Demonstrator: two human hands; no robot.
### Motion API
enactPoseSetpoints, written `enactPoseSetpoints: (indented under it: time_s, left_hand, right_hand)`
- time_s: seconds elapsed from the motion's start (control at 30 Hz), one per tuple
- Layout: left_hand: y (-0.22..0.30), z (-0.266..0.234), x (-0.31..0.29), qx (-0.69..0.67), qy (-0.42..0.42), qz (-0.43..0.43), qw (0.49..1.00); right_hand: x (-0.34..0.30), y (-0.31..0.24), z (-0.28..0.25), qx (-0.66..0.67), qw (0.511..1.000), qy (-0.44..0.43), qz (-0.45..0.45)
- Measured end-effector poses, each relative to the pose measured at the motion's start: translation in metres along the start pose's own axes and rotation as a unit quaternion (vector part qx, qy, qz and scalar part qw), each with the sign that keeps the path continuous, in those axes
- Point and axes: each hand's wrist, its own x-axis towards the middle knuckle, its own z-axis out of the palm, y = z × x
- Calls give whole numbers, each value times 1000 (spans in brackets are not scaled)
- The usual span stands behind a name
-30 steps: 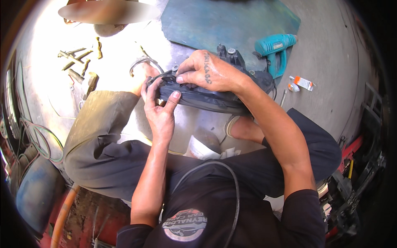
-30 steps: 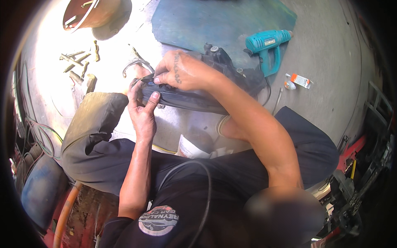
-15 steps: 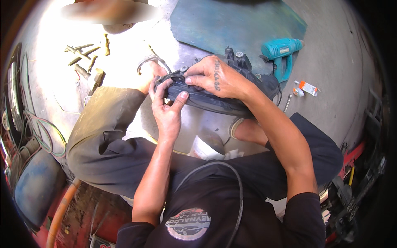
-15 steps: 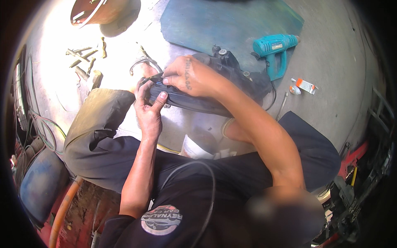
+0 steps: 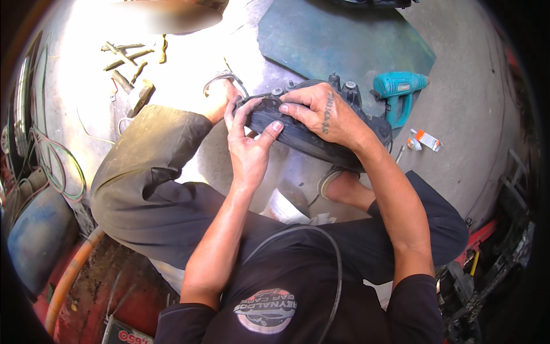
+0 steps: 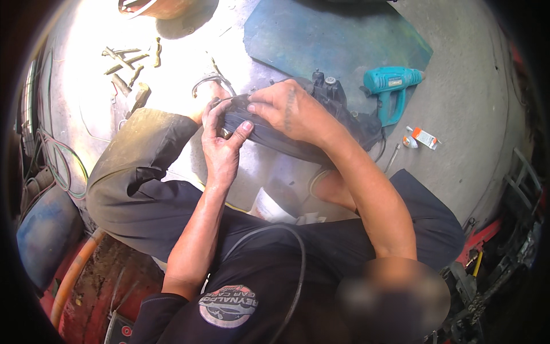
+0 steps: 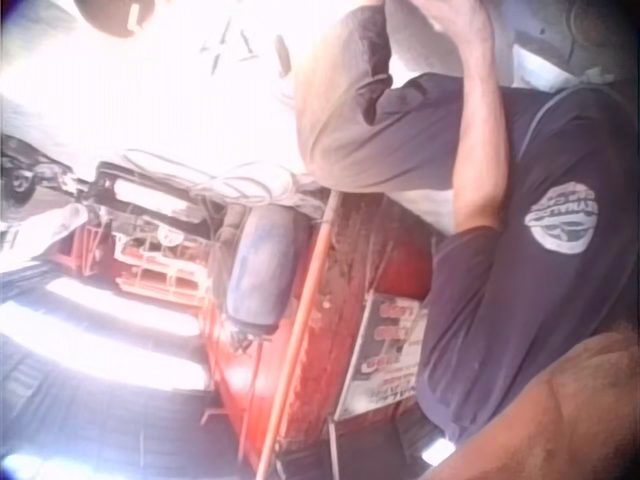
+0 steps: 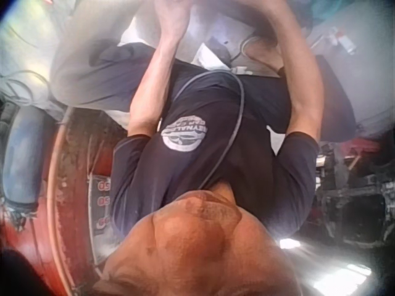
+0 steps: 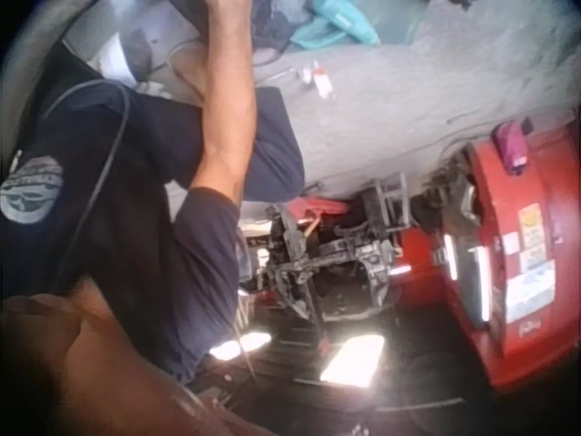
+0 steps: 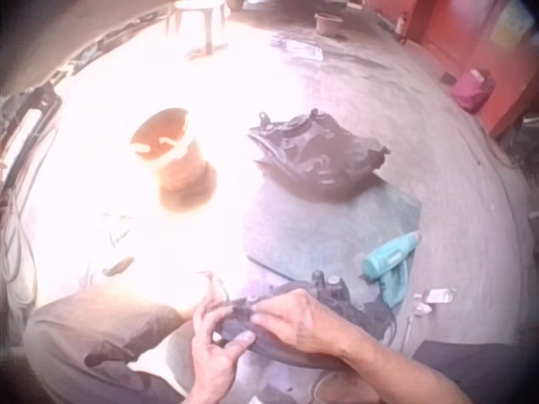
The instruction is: The person applies adhesive from a tube to the edges of a black plastic headlight housing while sitting on the floor. They then press the clear lens cover onto the housing to bond the parts together.
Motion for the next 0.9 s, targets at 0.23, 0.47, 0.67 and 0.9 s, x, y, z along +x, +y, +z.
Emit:
enactPoseSetpoints:
  time_s: [0.23, 0.47, 0.67, 0.9]
  left_hand:
    - [-1, -2, 1, -19, -12, -30, 999]
    - [-6, -1, 2, 1, -4, -3, 1000]
    - [-2, 0, 0, -1, -6, -12, 1000]
    - [-5, 4, -1, -39, -3, -8, 999]
  right_hand:
    - [-1, 12, -2, 34, 999, -26, 19]
    - [-4, 9, -1, 77, 995, -21, 54]
    - [-7, 7, 2, 77, 996, 2, 47]
    - [-6, 4, -2, 100, 994, -3, 49]
